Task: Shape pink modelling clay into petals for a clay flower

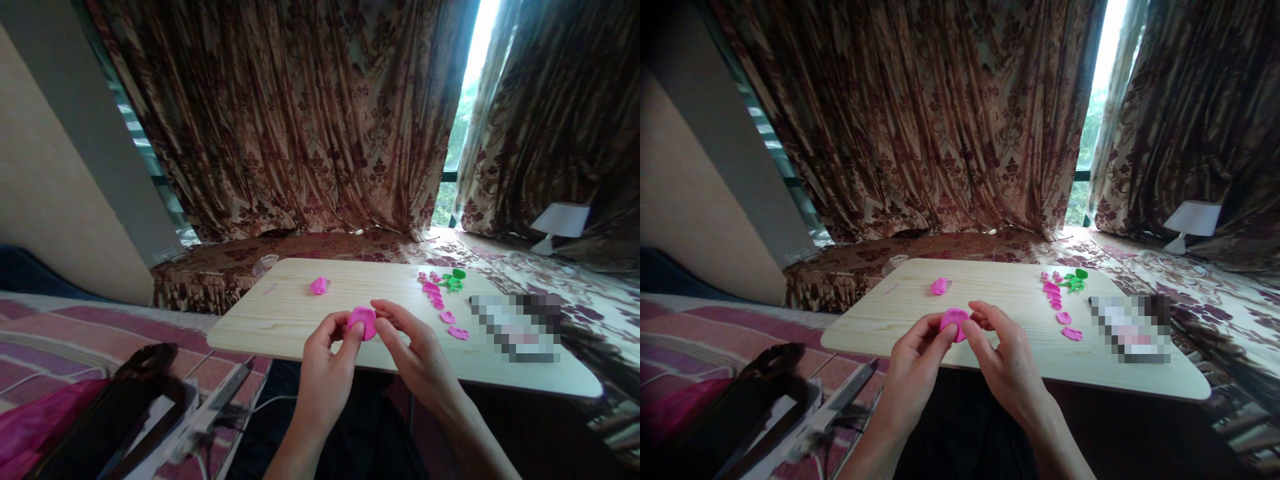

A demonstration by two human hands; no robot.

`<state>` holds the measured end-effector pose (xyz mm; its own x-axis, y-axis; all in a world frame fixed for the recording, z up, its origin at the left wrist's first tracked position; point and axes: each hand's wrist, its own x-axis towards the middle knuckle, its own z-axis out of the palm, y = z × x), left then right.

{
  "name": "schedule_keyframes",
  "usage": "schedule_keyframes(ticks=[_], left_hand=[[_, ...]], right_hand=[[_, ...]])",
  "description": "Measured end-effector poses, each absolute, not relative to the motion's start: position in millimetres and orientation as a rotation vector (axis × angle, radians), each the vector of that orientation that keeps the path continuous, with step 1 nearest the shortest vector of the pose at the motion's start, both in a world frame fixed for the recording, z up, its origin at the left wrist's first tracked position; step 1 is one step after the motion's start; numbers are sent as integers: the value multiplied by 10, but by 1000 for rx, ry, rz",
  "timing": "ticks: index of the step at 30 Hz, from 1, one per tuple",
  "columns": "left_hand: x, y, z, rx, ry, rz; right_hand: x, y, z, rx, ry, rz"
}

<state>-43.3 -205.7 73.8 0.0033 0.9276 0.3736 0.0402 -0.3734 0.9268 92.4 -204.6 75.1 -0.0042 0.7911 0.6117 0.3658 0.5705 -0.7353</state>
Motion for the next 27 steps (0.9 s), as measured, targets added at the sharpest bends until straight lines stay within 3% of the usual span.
schedule_keyframes(ticks=[10,27], left_hand=[[-449,-2083,776,1586,1063,1464],[-437,-2073,731,1561,1030,1434]], right_hand=[[899,-2082,793,-964,-1645,289],[916,-2071,761,-969,-1636,399]])
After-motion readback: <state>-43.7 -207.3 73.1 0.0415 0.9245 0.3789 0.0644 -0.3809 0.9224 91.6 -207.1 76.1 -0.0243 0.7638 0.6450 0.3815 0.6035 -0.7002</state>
